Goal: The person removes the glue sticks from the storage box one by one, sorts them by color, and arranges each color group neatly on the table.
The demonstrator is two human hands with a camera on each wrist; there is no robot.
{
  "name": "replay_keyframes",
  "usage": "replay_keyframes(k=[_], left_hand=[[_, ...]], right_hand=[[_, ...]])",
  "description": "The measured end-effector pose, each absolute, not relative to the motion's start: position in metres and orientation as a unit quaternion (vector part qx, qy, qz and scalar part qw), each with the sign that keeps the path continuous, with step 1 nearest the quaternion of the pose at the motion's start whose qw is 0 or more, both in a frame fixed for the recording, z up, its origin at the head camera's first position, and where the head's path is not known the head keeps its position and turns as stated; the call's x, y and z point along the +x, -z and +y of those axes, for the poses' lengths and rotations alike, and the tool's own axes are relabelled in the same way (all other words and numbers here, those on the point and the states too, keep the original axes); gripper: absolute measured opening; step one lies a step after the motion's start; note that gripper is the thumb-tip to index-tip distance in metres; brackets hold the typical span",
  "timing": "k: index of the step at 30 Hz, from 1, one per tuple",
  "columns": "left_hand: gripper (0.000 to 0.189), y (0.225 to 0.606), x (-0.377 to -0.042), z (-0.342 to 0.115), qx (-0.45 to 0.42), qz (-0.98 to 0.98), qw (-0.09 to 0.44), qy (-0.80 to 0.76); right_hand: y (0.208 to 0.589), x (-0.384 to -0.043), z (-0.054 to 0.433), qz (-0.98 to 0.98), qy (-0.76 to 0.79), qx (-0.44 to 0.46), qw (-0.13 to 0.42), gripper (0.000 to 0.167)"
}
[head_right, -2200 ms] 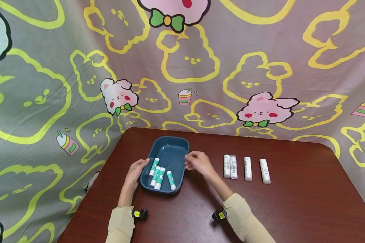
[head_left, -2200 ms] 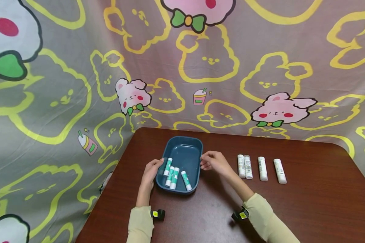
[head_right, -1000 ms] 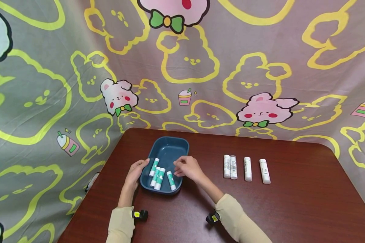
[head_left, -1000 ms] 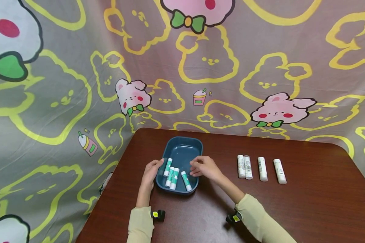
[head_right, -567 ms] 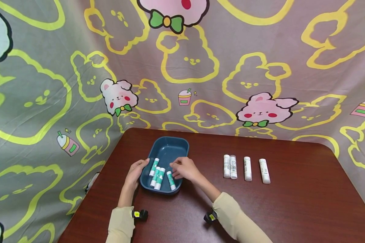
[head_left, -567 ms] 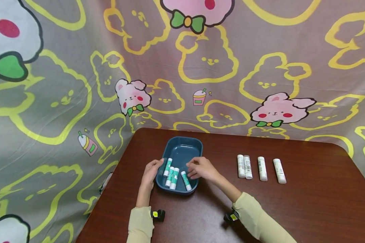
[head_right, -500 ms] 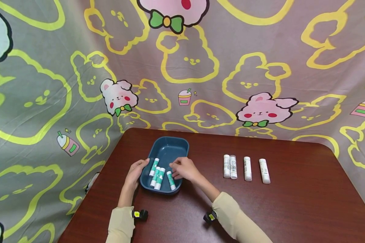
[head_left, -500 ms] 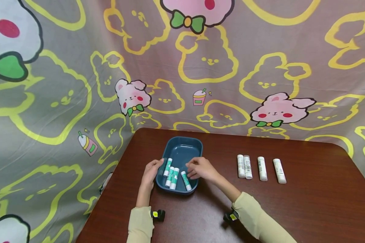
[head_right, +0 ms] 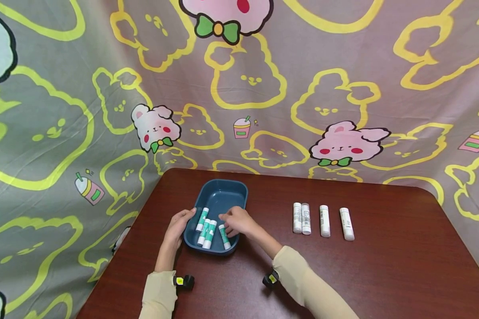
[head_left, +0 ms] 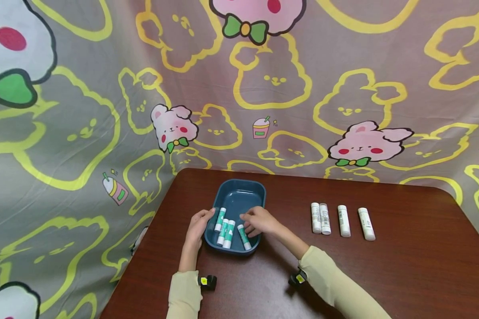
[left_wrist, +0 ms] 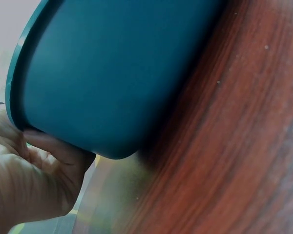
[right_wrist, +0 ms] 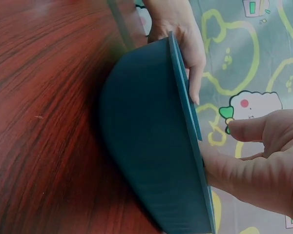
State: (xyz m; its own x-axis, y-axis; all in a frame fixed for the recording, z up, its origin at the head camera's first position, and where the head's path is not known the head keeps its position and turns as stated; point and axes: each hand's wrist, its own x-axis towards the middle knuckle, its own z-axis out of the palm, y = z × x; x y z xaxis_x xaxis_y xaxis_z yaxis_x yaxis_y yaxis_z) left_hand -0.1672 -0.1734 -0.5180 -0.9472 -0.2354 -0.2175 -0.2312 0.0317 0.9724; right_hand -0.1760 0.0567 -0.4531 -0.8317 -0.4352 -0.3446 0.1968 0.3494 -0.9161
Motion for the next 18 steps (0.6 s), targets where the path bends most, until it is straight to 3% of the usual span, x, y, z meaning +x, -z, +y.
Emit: replay_keyframes(k=[18], left_hand=[[0.032, 0.517, -0.169, -0.175, 0.160, -0.712, -0.013, 0.684]], right_hand=[[0.459, -0.176, 0.042, 0.758, 0.554, -0.068, 0.337, 0.044]])
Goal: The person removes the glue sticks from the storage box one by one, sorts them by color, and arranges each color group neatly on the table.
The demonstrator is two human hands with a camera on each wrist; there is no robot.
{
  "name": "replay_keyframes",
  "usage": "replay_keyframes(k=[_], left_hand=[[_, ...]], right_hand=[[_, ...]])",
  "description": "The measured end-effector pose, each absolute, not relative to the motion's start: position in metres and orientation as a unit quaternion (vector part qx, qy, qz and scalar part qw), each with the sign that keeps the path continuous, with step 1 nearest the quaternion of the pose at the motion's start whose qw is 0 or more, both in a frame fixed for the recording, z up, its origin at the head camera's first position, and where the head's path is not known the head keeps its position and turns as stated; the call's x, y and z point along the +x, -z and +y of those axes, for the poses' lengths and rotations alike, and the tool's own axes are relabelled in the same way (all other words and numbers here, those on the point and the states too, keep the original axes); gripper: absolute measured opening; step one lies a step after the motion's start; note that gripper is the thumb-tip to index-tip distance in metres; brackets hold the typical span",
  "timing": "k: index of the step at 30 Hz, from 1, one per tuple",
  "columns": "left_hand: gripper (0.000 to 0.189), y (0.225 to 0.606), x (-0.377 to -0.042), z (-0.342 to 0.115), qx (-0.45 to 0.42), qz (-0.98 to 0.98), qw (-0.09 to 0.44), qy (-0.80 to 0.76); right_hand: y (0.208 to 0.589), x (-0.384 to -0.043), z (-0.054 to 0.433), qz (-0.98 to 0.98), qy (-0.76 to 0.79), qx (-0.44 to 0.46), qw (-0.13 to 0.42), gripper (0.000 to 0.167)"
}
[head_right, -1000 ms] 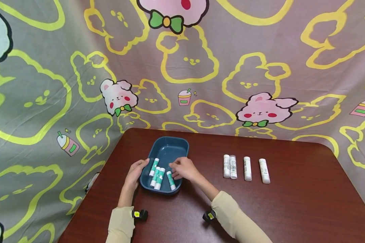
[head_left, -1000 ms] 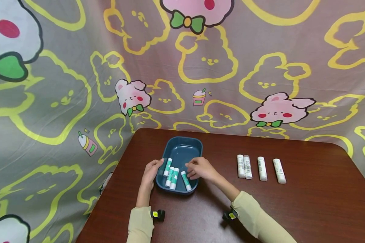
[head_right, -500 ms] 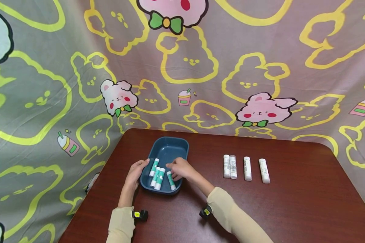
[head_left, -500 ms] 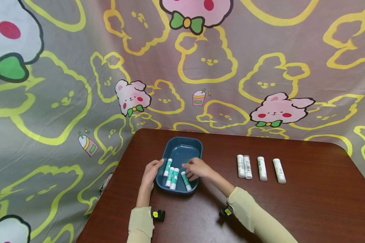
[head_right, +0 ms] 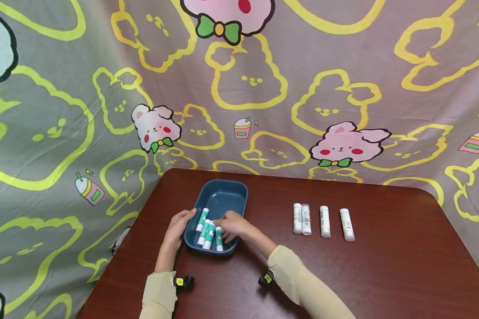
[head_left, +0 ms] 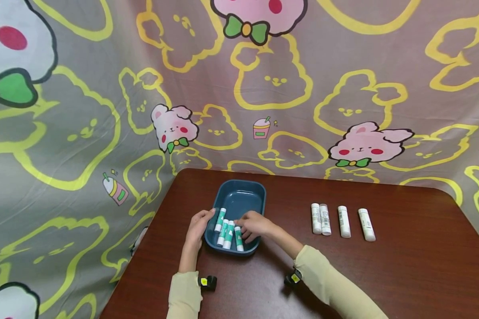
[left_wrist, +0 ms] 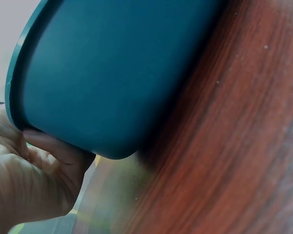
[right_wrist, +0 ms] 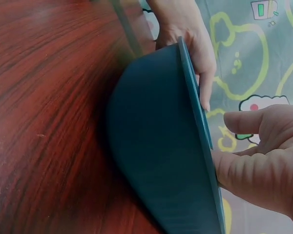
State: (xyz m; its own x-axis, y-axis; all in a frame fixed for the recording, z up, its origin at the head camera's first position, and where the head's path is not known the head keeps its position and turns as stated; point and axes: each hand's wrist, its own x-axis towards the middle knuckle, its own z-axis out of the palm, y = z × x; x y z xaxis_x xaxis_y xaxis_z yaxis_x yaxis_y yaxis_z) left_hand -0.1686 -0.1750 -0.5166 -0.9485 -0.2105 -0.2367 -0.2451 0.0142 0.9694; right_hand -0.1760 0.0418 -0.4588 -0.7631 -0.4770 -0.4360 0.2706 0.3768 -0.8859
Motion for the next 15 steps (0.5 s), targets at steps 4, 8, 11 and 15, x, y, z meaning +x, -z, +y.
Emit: replay_keyframes(k=[4, 8, 11, 15], left_hand=[[0.033, 0.515, -0.169, -0.177, -0.157, 0.715, 0.018, -0.681], [0.033, 0.514, -0.169, -0.177, -0.157, 0.714, 0.015, -0.683], [0.033, 0.515, -0.168, -0.176, -0.157, 0.711, 0.011, -0.685], [0.033, 0.517, -0.168, -0.174, -0.158, 0.716, 0.006, -0.680]], right_hand=[[0.460, -0.176, 0.040, 0.750, 0.565, -0.067, 0.337, 0.044], [0.461, -0.174, 0.037, 0.733, 0.585, -0.062, 0.342, 0.042], [0.463, -0.171, 0.034, 0.714, 0.606, -0.048, 0.347, 0.035], [0.468, -0.168, 0.029, 0.697, 0.627, -0.035, 0.346, 0.019]])
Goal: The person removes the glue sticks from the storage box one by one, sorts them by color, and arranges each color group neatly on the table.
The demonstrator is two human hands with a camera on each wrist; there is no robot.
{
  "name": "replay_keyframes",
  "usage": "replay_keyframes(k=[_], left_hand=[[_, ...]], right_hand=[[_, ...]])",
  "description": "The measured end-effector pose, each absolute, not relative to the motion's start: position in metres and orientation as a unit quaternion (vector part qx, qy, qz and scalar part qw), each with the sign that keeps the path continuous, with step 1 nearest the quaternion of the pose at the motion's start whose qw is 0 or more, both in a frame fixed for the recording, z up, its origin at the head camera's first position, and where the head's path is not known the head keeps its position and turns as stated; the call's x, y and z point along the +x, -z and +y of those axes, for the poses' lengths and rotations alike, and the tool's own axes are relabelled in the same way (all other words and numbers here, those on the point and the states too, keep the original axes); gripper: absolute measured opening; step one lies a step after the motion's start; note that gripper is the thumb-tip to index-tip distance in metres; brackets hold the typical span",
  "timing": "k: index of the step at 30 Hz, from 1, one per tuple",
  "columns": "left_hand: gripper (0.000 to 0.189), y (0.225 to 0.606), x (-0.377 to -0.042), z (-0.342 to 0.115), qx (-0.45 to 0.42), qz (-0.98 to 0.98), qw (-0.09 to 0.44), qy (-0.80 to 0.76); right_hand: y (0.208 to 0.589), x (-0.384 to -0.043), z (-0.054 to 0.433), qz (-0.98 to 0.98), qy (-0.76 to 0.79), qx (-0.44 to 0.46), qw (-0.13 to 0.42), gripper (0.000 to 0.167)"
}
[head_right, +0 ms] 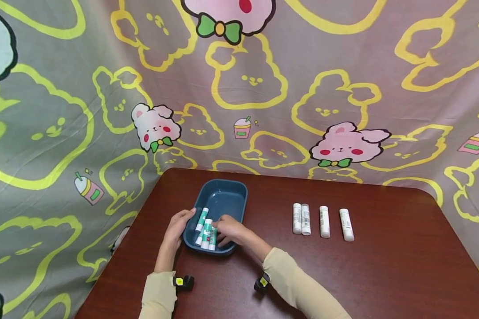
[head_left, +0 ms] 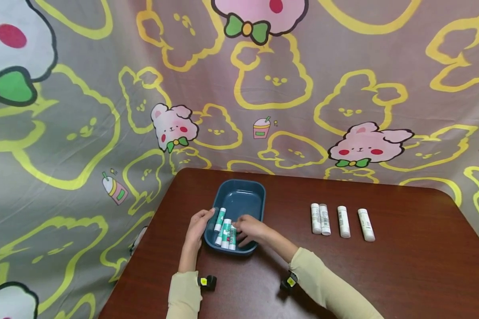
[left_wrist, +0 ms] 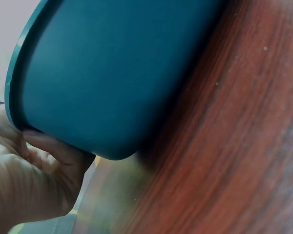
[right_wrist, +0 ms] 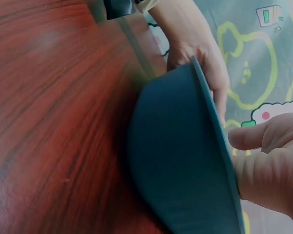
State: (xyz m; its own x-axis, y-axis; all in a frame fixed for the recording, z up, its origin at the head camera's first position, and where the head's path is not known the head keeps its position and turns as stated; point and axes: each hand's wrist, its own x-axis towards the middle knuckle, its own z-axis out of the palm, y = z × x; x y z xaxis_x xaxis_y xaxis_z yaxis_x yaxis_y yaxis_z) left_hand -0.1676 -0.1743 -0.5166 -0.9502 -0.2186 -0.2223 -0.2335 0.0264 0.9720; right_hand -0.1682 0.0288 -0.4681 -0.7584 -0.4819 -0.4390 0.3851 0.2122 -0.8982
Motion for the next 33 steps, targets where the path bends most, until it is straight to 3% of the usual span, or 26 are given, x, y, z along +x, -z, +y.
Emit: replay_keyframes(k=[4, 11, 16, 23, 33], left_hand=[[0.033, 0.518, -0.168, -0.174, -0.164, 0.715, 0.001, -0.679], [0.033, 0.517, -0.168, -0.173, -0.163, 0.712, 0.002, -0.683], [0.033, 0.518, -0.168, -0.174, -0.156, 0.712, 0.009, -0.685], [0.030, 0.479, -0.151, -0.166, -0.144, 0.716, 0.023, -0.682], [0.032, 0.517, -0.168, -0.175, -0.156, 0.708, 0.020, -0.688]], right_hand=[[0.473, -0.167, 0.024, 0.694, 0.631, -0.039, 0.344, 0.016], [0.477, -0.165, 0.019, 0.707, 0.622, -0.058, 0.331, 0.038], [0.481, -0.162, 0.016, 0.723, 0.606, -0.090, 0.320, 0.034], [0.483, -0.158, 0.013, 0.746, 0.584, -0.108, 0.301, 0.038], [0.485, -0.158, 0.012, 0.746, 0.584, -0.103, 0.301, 0.034]])
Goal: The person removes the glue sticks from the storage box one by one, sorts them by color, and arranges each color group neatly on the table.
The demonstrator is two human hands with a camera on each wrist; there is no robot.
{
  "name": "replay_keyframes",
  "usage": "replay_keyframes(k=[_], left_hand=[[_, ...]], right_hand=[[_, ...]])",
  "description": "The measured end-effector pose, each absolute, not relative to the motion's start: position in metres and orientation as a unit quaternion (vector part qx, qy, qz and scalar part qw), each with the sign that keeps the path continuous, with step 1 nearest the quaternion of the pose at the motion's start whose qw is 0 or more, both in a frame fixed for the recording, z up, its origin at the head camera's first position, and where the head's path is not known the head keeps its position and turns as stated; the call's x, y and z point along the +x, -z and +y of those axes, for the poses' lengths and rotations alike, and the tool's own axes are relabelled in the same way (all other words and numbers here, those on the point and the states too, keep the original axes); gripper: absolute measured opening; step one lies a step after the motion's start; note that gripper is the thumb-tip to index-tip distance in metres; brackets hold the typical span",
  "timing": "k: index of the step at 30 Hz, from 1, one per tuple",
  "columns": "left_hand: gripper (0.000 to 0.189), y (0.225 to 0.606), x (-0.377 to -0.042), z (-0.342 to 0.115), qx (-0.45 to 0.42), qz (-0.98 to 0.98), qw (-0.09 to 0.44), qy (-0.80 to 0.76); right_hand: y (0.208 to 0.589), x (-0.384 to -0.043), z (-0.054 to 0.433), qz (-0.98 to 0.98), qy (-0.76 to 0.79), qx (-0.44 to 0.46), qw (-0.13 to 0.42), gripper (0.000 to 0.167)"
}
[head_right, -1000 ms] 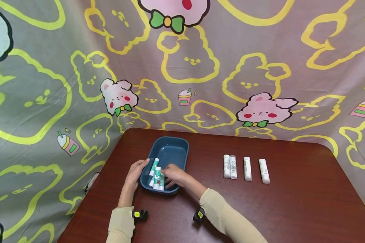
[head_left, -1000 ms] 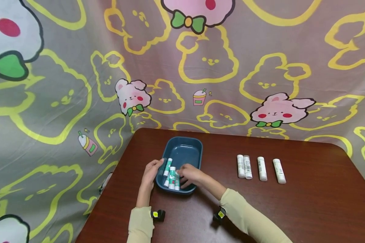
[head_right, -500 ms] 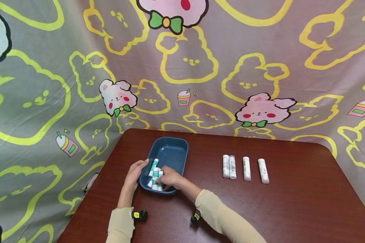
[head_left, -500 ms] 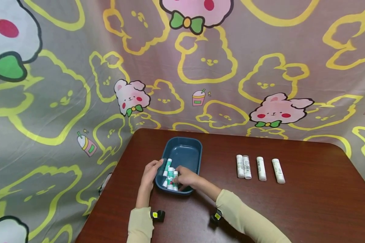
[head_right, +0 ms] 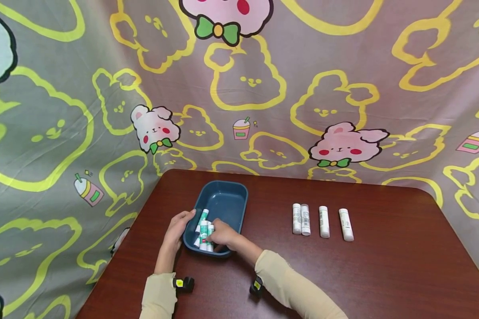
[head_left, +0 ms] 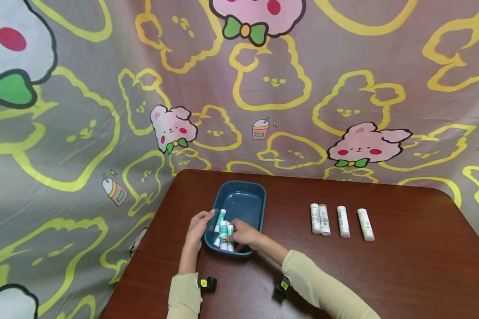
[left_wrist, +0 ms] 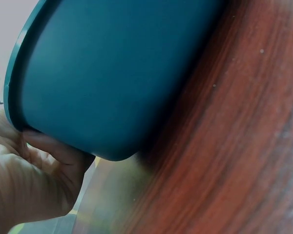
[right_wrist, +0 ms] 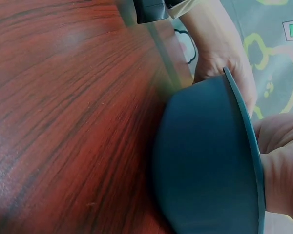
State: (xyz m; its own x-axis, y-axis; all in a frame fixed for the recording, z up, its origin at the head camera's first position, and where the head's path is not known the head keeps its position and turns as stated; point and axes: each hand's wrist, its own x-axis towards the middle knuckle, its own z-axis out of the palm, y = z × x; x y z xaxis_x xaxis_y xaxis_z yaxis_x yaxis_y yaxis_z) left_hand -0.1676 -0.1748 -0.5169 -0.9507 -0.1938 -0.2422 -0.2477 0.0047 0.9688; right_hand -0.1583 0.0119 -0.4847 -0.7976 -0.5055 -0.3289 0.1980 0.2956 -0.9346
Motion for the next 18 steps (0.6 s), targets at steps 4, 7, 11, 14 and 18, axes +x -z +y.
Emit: replay_keyframes(k=[4, 7, 11, 14, 18], left_hand=[[0.034, 0.5182, -0.1671, -0.1742, -0.153, 0.709, 0.009, -0.689], [0.033, 0.5182, -0.1666, -0.1737, -0.152, 0.709, 0.006, -0.689], [0.032, 0.5175, -0.1658, -0.1737, -0.156, 0.711, 0.006, -0.686], [0.032, 0.5164, -0.1652, -0.1741, -0.155, 0.714, 0.007, -0.683], [0.032, 0.5151, -0.1650, -0.1741, -0.150, 0.717, 0.007, -0.681]], right_hand=[[0.4838, -0.1577, 0.0132, 0.740, 0.599, -0.093, 0.293, 0.030], [0.4842, -0.1573, 0.0141, 0.728, 0.616, -0.091, 0.286, 0.029], [0.4869, -0.1585, 0.0144, 0.702, 0.645, -0.088, 0.290, 0.029], [0.4884, -0.1602, 0.0146, 0.683, 0.662, -0.086, 0.297, 0.031], [0.4872, -0.1631, 0.0161, 0.665, 0.677, -0.087, 0.302, 0.033]])
